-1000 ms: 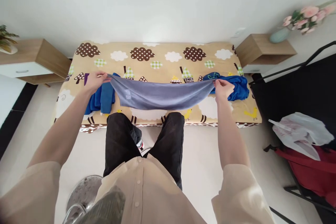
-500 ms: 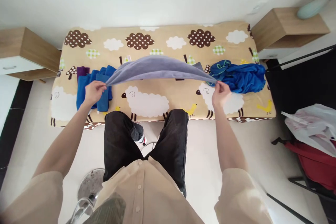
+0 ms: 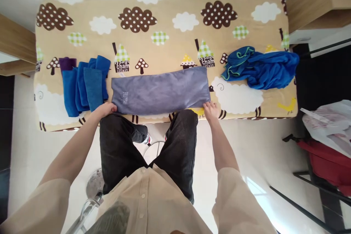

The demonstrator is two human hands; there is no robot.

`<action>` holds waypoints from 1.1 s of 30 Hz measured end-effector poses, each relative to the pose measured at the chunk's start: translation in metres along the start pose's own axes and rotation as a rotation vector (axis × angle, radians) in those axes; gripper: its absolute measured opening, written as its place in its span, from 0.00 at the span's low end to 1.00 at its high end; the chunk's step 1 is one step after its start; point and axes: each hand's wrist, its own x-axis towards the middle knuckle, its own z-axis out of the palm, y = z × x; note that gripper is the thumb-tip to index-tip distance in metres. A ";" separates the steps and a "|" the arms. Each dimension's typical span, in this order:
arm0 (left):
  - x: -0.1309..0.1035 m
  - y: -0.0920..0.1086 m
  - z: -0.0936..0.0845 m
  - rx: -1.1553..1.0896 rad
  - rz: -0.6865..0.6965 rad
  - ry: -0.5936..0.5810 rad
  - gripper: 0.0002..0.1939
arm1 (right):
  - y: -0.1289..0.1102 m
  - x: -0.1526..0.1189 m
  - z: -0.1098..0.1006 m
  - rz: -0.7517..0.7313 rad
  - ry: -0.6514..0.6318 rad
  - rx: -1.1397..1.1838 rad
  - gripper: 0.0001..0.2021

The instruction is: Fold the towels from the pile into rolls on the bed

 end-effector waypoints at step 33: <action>0.124 -0.031 -0.116 -0.168 0.016 0.520 0.27 | 0.038 0.216 -0.062 0.216 -0.006 0.467 0.13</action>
